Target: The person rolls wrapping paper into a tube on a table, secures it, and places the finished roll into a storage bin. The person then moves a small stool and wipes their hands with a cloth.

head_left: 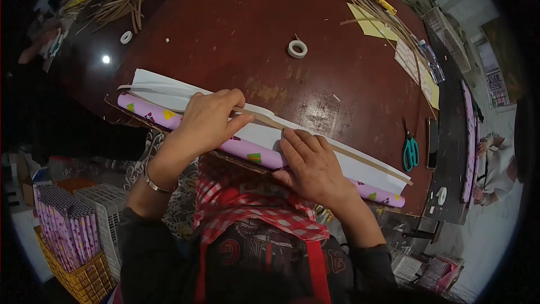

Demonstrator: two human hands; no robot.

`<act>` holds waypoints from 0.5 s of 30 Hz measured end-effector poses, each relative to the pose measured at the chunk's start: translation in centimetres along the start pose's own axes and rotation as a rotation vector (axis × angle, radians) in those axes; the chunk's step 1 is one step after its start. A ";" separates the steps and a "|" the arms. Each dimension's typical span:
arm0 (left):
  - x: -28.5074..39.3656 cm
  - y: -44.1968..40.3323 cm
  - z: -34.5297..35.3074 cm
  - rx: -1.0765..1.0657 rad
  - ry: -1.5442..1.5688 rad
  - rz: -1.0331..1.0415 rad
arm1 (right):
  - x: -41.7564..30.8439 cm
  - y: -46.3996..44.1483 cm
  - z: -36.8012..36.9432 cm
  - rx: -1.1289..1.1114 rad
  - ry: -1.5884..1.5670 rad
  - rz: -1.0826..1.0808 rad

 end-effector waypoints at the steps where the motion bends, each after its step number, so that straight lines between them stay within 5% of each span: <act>1: 0.2 0.0 -0.1 0.000 0.005 0.007 | 0.0 0.0 0.1 -0.020 0.000 0.004; 8: 2.1 -0.1 -1.7 0.123 0.049 0.185 | -0.1 -0.1 0.2 -0.039 -0.003 -0.001; 15: 4.1 -2.4 -0.1 -0.049 -0.069 0.139 | -0.1 0.0 0.2 -0.036 0.009 -0.005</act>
Point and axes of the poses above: each hand's wrist, its own y-axis away from the middle knuckle, its own z-axis out of the palm, x = y × z, the point moved 8 cm from there along -y, towards the middle knuckle, and after that the axes turned 11 degrees about -z, right-handed, at the moved point
